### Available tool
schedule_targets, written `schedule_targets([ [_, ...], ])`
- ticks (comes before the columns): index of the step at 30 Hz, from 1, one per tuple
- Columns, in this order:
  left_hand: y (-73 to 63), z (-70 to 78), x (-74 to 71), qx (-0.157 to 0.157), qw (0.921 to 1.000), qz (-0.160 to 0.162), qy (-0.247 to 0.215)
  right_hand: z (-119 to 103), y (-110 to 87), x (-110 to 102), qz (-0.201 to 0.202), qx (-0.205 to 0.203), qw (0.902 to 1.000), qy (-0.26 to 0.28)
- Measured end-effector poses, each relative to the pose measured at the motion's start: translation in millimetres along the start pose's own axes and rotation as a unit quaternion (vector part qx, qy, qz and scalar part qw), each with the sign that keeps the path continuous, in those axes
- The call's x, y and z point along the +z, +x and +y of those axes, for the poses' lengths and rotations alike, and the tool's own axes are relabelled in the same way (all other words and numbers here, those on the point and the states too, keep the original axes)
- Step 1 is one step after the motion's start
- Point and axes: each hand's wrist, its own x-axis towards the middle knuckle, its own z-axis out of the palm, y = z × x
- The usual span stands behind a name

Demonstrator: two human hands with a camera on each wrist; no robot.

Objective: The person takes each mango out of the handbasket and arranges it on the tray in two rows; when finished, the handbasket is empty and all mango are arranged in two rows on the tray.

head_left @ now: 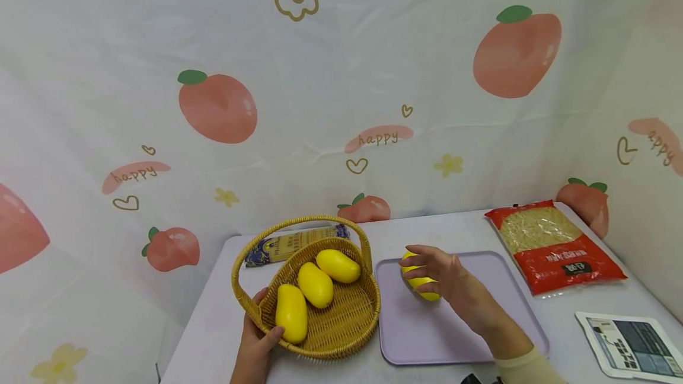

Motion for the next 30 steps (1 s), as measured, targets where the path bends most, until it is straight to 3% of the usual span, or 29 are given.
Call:
schedule_targets([
  [24,-0.1,-0.7,-0.8,0.005,1.0000,-0.003,0.006,24.1,15.7,53.3,-0.049,0.042,0.9952,0.074],
  [30,-0.3,-0.8,-1.6,0.008,0.9999,-0.006,0.007,29.2,23.1,59.9,-0.048,0.034,0.9938,0.094],
])
